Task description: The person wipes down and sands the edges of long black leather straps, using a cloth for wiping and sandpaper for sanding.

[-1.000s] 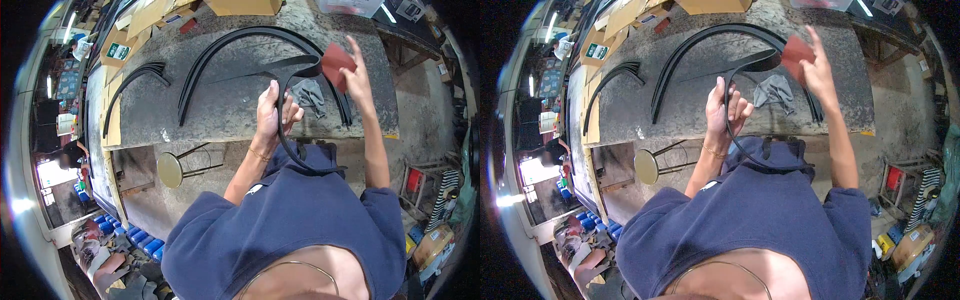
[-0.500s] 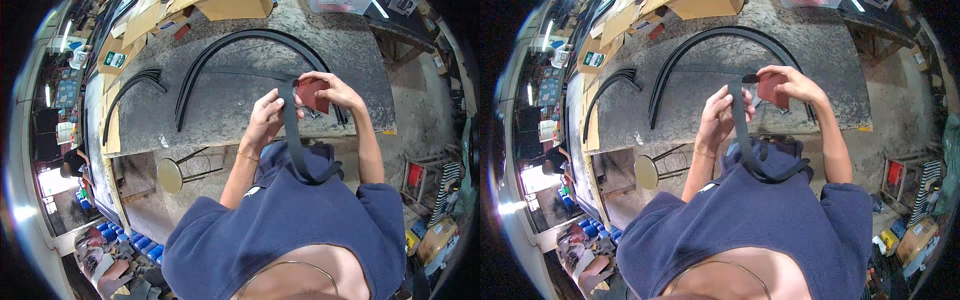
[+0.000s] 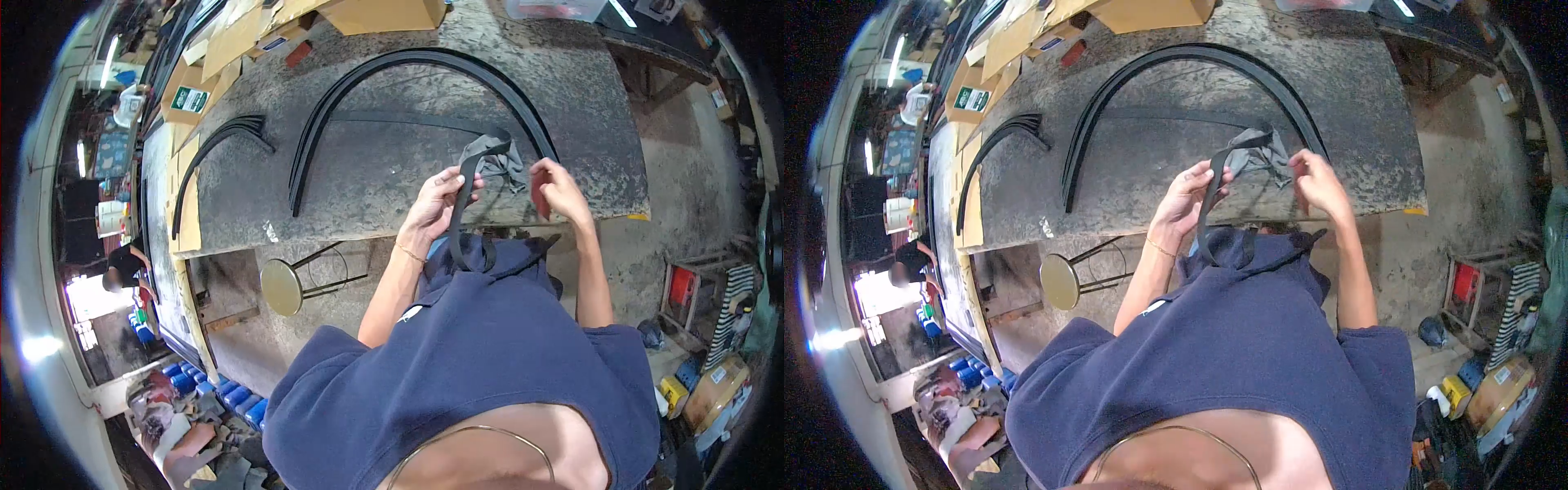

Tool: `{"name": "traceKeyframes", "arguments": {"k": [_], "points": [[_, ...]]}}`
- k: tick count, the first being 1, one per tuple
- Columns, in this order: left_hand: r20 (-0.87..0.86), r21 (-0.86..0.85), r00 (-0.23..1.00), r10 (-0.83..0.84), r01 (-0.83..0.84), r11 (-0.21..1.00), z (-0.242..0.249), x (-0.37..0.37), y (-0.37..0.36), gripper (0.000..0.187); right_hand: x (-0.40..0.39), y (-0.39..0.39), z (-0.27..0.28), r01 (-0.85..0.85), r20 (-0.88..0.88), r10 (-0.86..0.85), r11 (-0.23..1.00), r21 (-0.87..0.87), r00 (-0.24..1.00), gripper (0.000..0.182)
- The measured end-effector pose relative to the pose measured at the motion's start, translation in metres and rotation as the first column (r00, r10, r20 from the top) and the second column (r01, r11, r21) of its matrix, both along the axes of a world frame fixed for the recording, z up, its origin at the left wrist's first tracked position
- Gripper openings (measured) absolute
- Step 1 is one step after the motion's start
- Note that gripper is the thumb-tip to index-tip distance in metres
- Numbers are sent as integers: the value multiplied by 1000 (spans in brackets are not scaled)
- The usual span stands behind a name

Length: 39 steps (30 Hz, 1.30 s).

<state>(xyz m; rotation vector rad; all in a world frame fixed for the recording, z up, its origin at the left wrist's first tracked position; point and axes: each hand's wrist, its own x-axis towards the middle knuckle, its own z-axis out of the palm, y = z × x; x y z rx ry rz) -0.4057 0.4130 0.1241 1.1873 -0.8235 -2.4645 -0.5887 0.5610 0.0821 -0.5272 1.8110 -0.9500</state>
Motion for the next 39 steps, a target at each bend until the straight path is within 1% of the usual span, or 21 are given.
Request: {"name": "traceKeyframes", "arguments": {"k": [2, 4, 6, 7, 10, 12, 13, 16, 21, 23, 24, 25, 26, 28, 30, 32, 34, 36, 37, 38, 39], "points": [[15, 28, 999, -50, 50, 998, -13, 0, -6, 19, 4, 5, -59, -32, -34, 23, 953, -300, 999, 41], [-349, 369, 929, -121, 255, 894, -27, 5, -20, 25, 10, -4, -42, -110, -101, 87, 960, -257, 991, 49], [-282, 337, 937, -208, 299, 892, -24, 7, -21, 30, 13, -11, -43, -99, -323, -15, 938, -332, 946, 57], [-288, 298, 924, -252, 337, 893, -21, 8, -19, 31, 12, -13, -35, -55, -208, -4, 959, -277, 978, 63], [-368, 220, 871, -326, 423, 879, -15, 14, -13, 29, 13, -12, -34, -27, -240, -31, 972, -233, 970, 64], [-177, 19, 925, -335, 344, 939, -7, 13, -5, 21, 12, -8, -20, -33, -179, -15, 963, -267, 984, 64], [-296, 31, 890, -347, 373, 927, -1, 16, -10, 14, 12, -5, -12, -41, -119, 6, 954, -298, 993, 64], [-404, 228, 903, -144, 251, 941, 12, 13, -15, 12, 8, -4, 11, -118, -206, 51, 937, -328, 977, 65], [-283, 0, 949, -141, 147, 989, 33, 4, -6, 29, 28, -15, 60, -42, -451, -145, 924, -380, 880, 61], [-263, -17, 957, -122, 122, 992, 38, 5, -5, 29, 41, -22, 78, -81, -621, -302, 856, -510, 723, 53], [-241, -36, 965, -103, 98, 995, 40, 5, -3, 29, 45, -26, 83, -81, -622, -301, 857, -509, 723, 53], [-241, -34, 965, -104, 99, 995, 44, 3, -1, 29, 49, -29, 87, -301, -755, -299, 784, -543, 584, 49], [-196, -70, 976, -89, 77, 995, 50, 1, 3, 30, 55, -32, 90, -511, -848, -324, 688, -515, 419, 46], [-135, -171, 986, -97, 73, 983, 47, 2, 7, 31, 73, -37, 95, -690, -935, -160, 638, -343, 317, 41], [-285, -25, 956, -69, 64, 998, 43, 3, 5, 33, 53, -55, 45, -708, -947, -254, 631, -316, 197, 40], [-351, 22, 935, -45, 56, 998, 37, 5, 4, 33, 21, -68, 37, -511, -963, -131, 826, -238, 236, 41], [-407, 63, 913, -30, 61, 996, 39, 4, 2, 34, 24, -67, 62, -513, -941, -216, 795, -324, 259, 42], [-235, -53, 971, -32, 20, 998, 51, 2, 10, 36, 60, -57, 89, -727, -936, -252, 590, -350, 245, 40], [-86, -24, 994, 67, -70, 997, 65, -3, 17, 37, 66, -55, 100, -785, -947, -145, 531, -320, 288, 39], [-92, -25, 994, 61, -64, 998, 57, -5, 13, 37, 56, -60, 90, -783, -948, -147, 536, -315, 281, 39], [-225, 26, 974, 37, -32, 999, 42, -3, 9, 38, 39, -69, 69, -709, -966, -109, 660, -248, 236, 39]]}}
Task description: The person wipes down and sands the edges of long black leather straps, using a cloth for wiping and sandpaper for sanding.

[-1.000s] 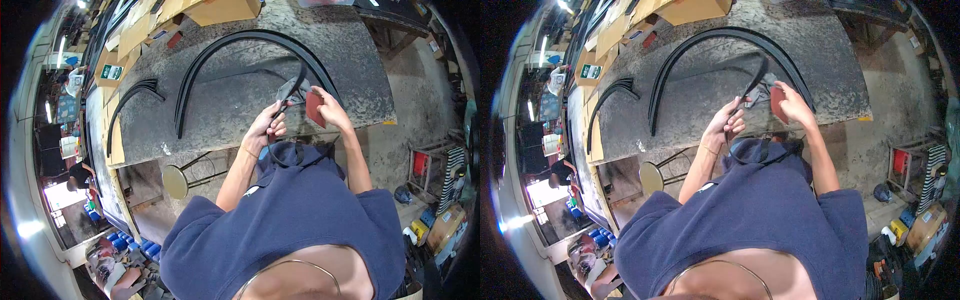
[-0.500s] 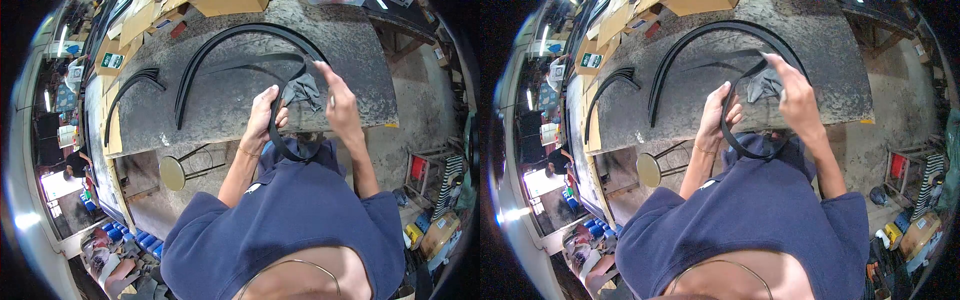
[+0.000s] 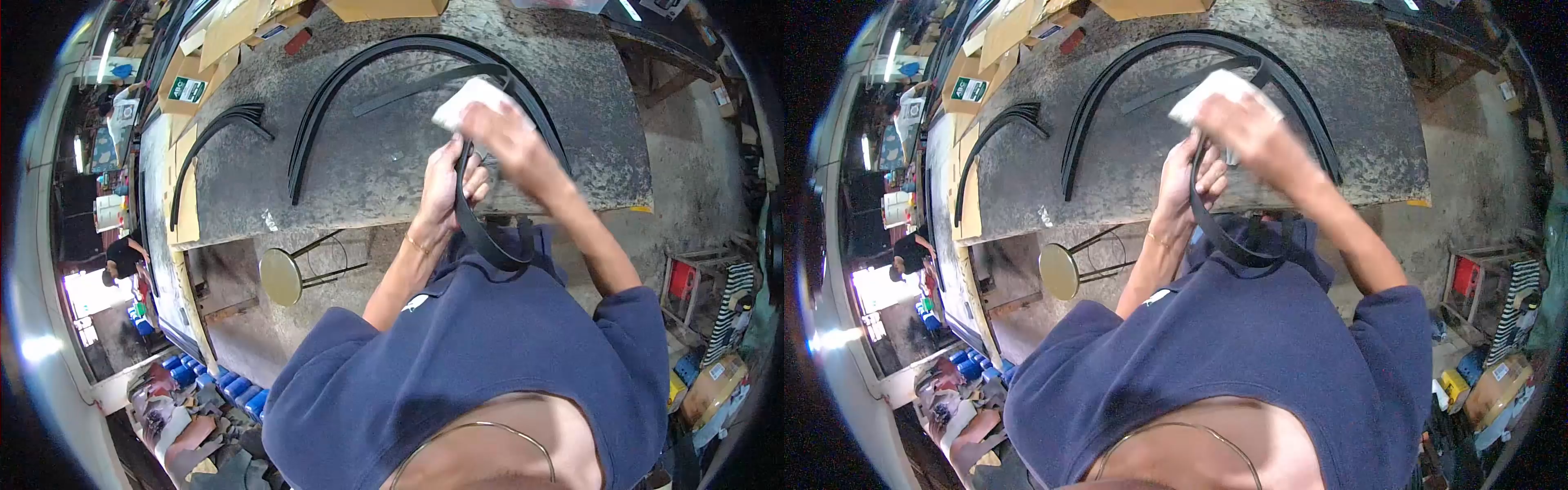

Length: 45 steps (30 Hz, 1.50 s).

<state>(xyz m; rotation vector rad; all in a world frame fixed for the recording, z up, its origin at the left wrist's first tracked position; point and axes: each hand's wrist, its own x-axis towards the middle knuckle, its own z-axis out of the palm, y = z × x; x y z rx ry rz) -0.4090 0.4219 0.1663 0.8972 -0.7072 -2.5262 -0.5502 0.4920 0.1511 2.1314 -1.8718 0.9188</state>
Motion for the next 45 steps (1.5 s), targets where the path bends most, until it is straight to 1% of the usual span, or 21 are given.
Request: {"name": "traceKeyframes", "arguments": {"k": [3, 5, 7, 9, 11, 13, 15, 17, 18, 20, 25, 27, 28, 29, 31, 34, 37, 39, 41, 43, 45], "points": [[-167, -22, 984, -55, 53, 998, -9, 3, -5, 38, -19, -5, -3, 186, -29, -186, 983, -6, 982, 38], [61, -193, 998, 15, -3, 981, 3, -2, 0, 37, 15, 5, 25, -83, -13, 82, 989, -125, 997, 38], [208, -165, 973, 105, -71, 984, 15, -10, 0, 37, 13, 5, 31, -130, 11, 132, 988, -87, 991, 36], [-92, -105, 995, -28, 19, 994, -2, -3, -2, 36, -34, -11, -1, 74, 54, -84, 984, 165, 995, 36], [-108, -105, 993, -52, 41, 994, 4, 0, 0, 36, -52, -12, -10, 236, -39, -235, 971, 31, 971, 35], [-140, -82, 990, -16, 5, 997, 4, -3, -5, 32, -17, -11, 2, 138, -70, -145, 985, -101, 987, 36], [13, -194, 999, 30, -27, 981, 15, -7, -2, 35, 16, 3, 30, -77, -32, 73, 987, -140, 997, 35], [-156, -1, 988, 1, -1, 1000, 5, -4, -7, 35, -10, -8, -4, 59, -67, -69, 987, -152, 995, 34], [-210, -48, 976, -53, 44, 998, -3, 0, -8, 32, -36, -18, -21, 166, 73, -169, 985, 47, 983, 36], [-210, -48, 976, -49, 40, 998, -1, 5, -5, 32, -49, -14, -22, 290, 131, -292, 956, 31, 947, 39], [-185, -75, 983, -13, -1, 997, 3, 2, -3, 31, -3, -9, 8, -24, 6, 25, 992, -121, 1000, 32], [-238, -85, 970, -44, 25, 996, 3, 9, -1, 31, -51, -15, -49, 208, 145, -216, 976, 70, 966, 34], [-243, -134, 969, -55, 22, 991, 10, 11, 0, 31, -58, -7, -41, 230, 381, -356, 913, 337, 854, 39], [-248, -181, 967, -57, 11, 983, 18, 15, 1, 31, -75, -2, -80, 357, 274, -410, 907, 222, 870, 52], [-216, -227, 976, -39, -11, 974, 22, 15, -6, 29, -53, 7, -32, 388, 368, -627, 744, 544, 687, 68], [-349, -240, 936, -53, -34, 970, 12, 13, -8, 26, -39, 23, -22, 337, 541, -576, 809, 481, 612, 83], [-159, -351, 986, -48, -11, 936, 9, 14, -6, 19, -11, 31, -3, 198, 594, -484, 854, 482, 643, 84], [-222, -377, 969, -107, 15, 926, 5, 12, -5, 19, 0, 28, -16, 128, 676, -443, 877, 463, 589, 85], [-192, -559, 972, -134, 4, 829, 4, 10, 1, 22, 0, 20, -24, 161, 631, -489, 849, 504, 602, 76], [-158, -573, 965, -211, 85, 815, -4, 15, -2, 21, -4, 7, -46, 99, 818, -286, 957, 274, 499, 64], [-131, -588, 951, -282, 154, 794, -9, 13, -3, 23, -5, 4, -44, 157, 830, -277, 961, 229, 485, 52]]}}
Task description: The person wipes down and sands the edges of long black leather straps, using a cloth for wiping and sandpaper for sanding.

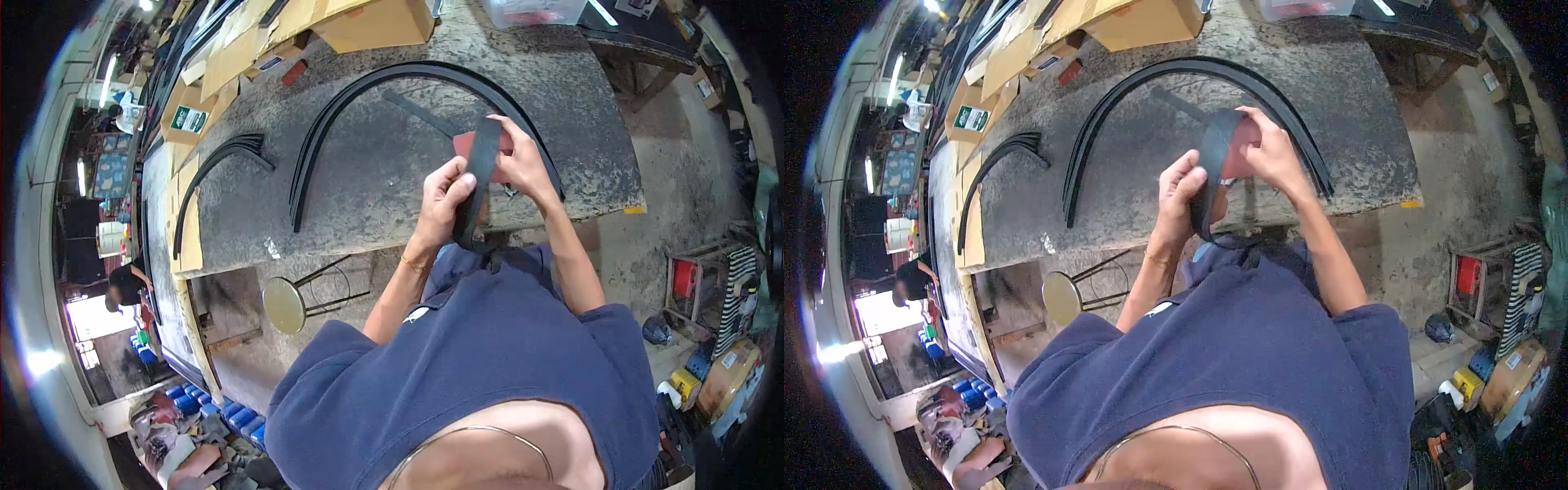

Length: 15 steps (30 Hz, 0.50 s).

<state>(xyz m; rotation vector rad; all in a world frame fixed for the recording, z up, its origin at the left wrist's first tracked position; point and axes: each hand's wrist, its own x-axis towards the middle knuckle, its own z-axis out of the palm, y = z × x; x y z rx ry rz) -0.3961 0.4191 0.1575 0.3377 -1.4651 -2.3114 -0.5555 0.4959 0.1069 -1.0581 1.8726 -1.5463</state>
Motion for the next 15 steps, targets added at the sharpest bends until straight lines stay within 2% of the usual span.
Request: {"name": "traceKeyframes", "arguments": {"k": [2, 3, 4, 6, 7, 8, 10, 11, 12, 14, 15], "points": [[27, 24, 996, -91, 90, 996, -1, -3, 1, 41, 6, 2, 26, 114, 15, -113, 992, -46, 993, 47], [93, 16, 975, -202, 202, 979, 6, -1, -4, 55, 7, 5, 40, 126, -60, -126, 992, -10, 990, 41], [94, 19, 975, -202, 201, 979, 9, -3, -2, 55, 6, 5, 46, 125, -58, -125, 992, -7, 990, 41], [101, 110, 991, -88, 77, 991, 13, -11, 1, 60, 2, 1, 50, 77, -348, -34, 991, 110, 937, 39], [151, 85, 988, -11, -2, 996, 20, -16, 2, 48, 1, -1, 48, 46, -412, 3, 993, 110, 911, 42], [152, 85, 988, -5, -8, 996, 21, -19, 0, 48, 3, -2, 50, 40, -412, 9, 993, 111, 911, 42], [331, -230, 941, 74, 5, 973, 24, -25, -5, 31, 10, -6, 62, 92, -574, 37, 976, 195, 818, 47], [275, -287, 943, 187, -105, 952, 25, -30, 2, 23, 12, -9, 64, 113, -598, 64, 961, 254, 799, 52], [276, -286, 943, 186, -104, 952, 26, -29, 1, 23, 12, -9, 67, 114, -598, 63, 960, 254, 799, 52], [310, -199, 923, 228, -172, 965, 28, -27, -4, 23, 12, -9, 71, 89, -646, -14, 992, 84, 764, 56], [274, -63, 938, 213, -204, 977, 32, -26, -4, 29, 12, -8, 70, 87, -645, -13, 993, 83, 764, 56]]}}
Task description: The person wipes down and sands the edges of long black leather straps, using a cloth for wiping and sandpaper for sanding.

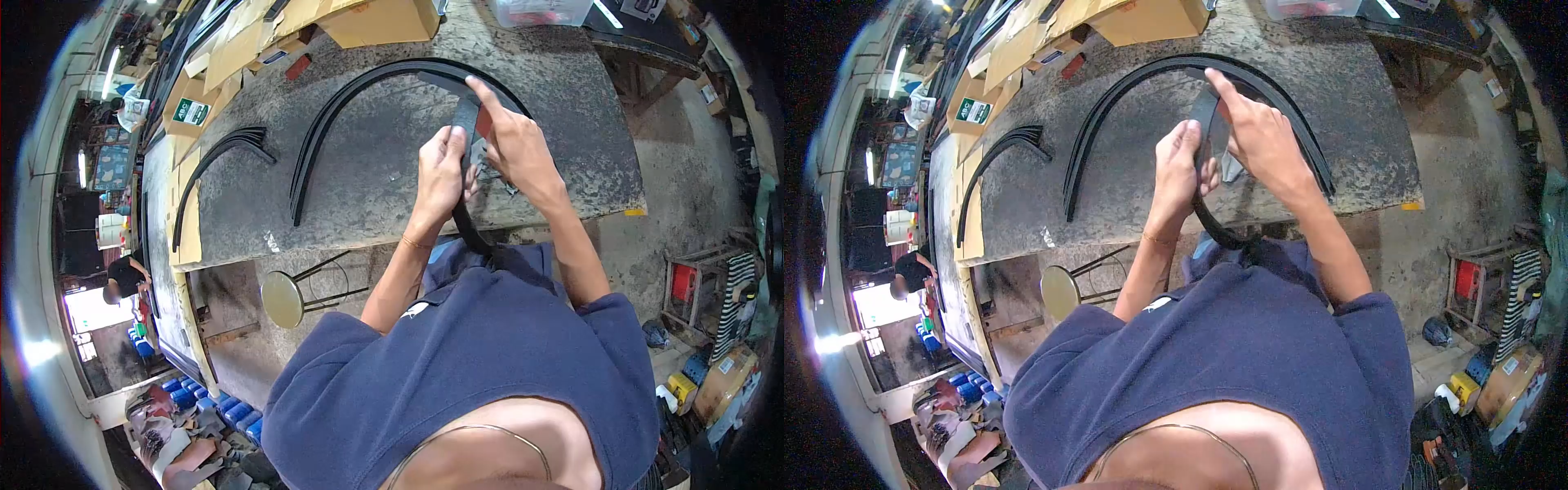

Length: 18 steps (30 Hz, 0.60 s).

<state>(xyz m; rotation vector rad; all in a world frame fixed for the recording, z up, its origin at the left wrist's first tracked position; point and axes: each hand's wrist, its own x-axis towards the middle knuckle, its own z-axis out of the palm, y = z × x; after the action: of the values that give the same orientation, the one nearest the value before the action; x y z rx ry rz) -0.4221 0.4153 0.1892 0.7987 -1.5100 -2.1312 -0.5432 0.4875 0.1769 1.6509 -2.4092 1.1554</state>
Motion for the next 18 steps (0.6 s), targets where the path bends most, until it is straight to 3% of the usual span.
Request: {"name": "traceKeyframes", "arguments": {"k": [2, 3, 5, 6, 7, 9, 11, 13, 14, 15, 17, 18], "points": [[-139, 214, 989, 45, -14, 977, 0, 3, -7, 35, 1, 5, -4, 50, 199, -20, 987, -150, 980, 63], [-199, 306, 978, 63, 1, 952, 0, 5, -14, 37, 4, 8, -1, 41, 200, -10, 987, -152, 980, 63], [-236, 400, 965, 118, -14, 917, 1, 8, -22, 35, 13, 20, 5, 220, 347, -110, 929, -296, 931, 66], [-244, 441, 960, 141, -20, 897, -2, 10, -27, 36, 14, 23, 4, 230, 217, -164, 916, -329, 962, 59], [-251, 483, 954, 163, -23, 876, -6, 11, -30, 36, 14, 22, 5, 229, 219, -162, 917, -326, 962, 59], [-276, 547, 945, 177, 2, 837, -11, 10, -33, 36, 14, 20, 8, 110, -69, -165, 863, -492, 984, 50], [-302, 605, 935, 185, 37, 796, -9, 7, -30, 36, 21, 14, 11, -99, -102, 58, 880, -464, 993, 43], [13, 465, 972, 235, -213, 859, 8, 3, -17, 37, 18, -1, 7, -382, -332, 283, 880, -284, 900, 41], [-44, 503, 975, 219, -168, 848, 0, 4, -18, 38, 10, -10, -2, -453, -421, 329, 858, -240, 845, 39], [-42, 502, 975, 219, -169, 848, -6, 8, -22, 38, -5, -22, -26, -415, -401, 287, 866, -281, 870, 39], [-272, 624, 949, 160, 47, 780, -14, 12, -29, 39, -40, -36, -49, -195, -265, 151, 970, -148, 952, 39], [-280, 622, 947, 156, 55, 781, -14, 15, -28, 40, -49, -34, -43, -192, -250, 146, 966, -171, 957, 40]]}}
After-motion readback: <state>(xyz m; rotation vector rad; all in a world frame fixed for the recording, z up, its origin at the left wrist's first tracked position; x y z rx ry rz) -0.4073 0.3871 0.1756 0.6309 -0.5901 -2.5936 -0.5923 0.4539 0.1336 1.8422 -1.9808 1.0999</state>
